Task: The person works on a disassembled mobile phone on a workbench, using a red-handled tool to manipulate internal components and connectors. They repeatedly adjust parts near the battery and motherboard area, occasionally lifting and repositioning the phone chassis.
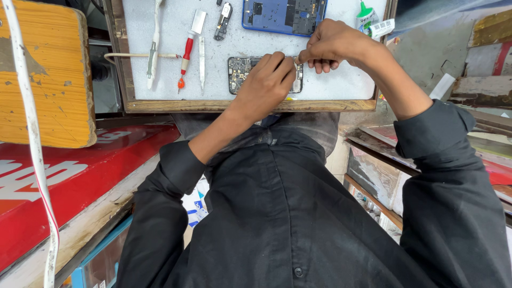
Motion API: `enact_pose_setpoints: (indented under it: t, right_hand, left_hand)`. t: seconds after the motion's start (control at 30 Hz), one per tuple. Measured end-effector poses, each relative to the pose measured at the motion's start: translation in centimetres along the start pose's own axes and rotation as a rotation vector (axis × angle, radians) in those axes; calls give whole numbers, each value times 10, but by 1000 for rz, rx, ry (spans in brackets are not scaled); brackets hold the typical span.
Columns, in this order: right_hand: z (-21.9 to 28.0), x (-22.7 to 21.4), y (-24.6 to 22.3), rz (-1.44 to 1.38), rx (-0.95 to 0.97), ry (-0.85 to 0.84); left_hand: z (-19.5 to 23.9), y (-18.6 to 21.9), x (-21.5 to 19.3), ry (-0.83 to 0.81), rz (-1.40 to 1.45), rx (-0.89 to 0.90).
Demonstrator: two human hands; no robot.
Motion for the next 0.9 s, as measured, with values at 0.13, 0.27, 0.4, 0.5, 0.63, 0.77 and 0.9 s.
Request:
enact_pose_setpoints:
  t: [0.13,0.27,0.4,0.5,0.63,0.77,0.9]
  right_hand:
    - [0,0,0,-15,1,-22]
    - [0,1,0,-76,-49,-27]
    - [-3,4,7,-124,-69,-39]
    - [-7,6,10,-153,-63,-42]
    - [-10,7,13,-119,-92,-55]
    - [-10,7,13,-150,-57,-36]
    - [-6,7,11,-133,-75,-56]
  left_hand:
    - [5,11,-4,15,-78,-27]
    - [12,18,-3,19,-158,-47]
    - [21,18,3,-10,-138,-84]
    - [27,16,2,-1,-139,-88]
    - [30,18,5,-36,-114,-98]
    - [30,17,6,-61,-107,-115]
    - [31,18,11,-97,-110,-129]
Point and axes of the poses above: each hand's wrist, its own z-axis away from the middle knuckle, its own x-axis out of the palm, y = z × x, the point moved 7 cm from there along -z, towards the middle knuckle, and after that the axes turned 11 degrees about y, right-handed, at the moved point
